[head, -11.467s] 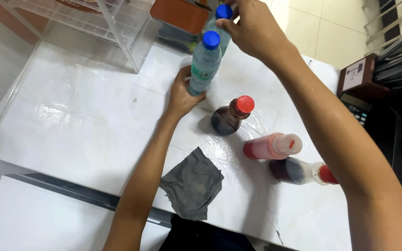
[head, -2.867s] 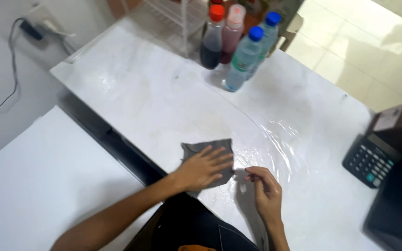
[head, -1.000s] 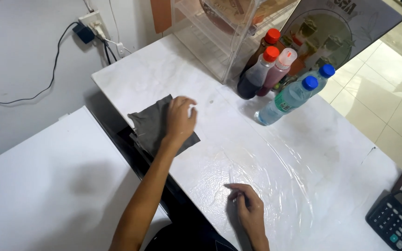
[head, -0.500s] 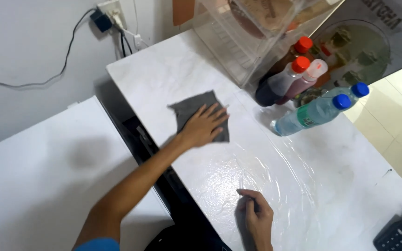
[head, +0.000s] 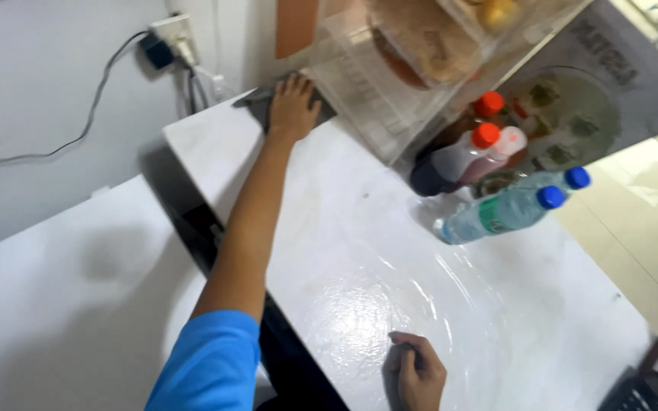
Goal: Wiping down a service counter and organizing bottles and supplies in a beverage prep area.
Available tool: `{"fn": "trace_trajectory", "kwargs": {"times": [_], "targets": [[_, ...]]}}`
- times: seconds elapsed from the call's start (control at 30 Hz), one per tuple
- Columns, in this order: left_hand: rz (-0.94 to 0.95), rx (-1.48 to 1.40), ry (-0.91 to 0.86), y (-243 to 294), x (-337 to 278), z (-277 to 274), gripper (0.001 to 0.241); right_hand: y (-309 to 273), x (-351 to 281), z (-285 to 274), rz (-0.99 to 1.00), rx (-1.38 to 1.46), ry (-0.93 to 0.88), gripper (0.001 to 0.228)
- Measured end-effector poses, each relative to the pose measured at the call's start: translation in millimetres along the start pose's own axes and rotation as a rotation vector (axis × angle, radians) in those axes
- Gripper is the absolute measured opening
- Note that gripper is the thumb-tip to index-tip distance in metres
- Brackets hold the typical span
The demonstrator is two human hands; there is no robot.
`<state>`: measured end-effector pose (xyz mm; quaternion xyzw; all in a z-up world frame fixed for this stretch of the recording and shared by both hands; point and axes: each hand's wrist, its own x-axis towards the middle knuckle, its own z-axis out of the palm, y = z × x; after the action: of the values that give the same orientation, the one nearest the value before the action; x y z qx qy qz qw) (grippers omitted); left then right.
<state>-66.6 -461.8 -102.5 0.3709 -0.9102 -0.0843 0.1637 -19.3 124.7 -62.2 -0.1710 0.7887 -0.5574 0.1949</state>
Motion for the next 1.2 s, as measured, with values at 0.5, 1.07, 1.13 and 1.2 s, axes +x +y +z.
{"fn": "trace_trajectory", "kwargs": {"times": [0.5,1.07,1.13,1.2], "targets": [[-0.326,0.008,-0.034,-25,-150,-61,0.072,-53,-15,-10,-0.021,0.05,-0.107,0.025],[0.582,-0.151,-0.259,258,-388,-72,0.069,-33,-59,-30,-0.119,0.121,-0.01,0.029],[0.666,-0.186,-0.281,281,-397,-69,0.07,-40,-68,-42,-0.157,0.129,0.024,0.03],[0.823,-0.215,-0.296,301,-409,-62,0.072,-38,-82,-51,-0.286,0.104,0.115,0.029]]}}
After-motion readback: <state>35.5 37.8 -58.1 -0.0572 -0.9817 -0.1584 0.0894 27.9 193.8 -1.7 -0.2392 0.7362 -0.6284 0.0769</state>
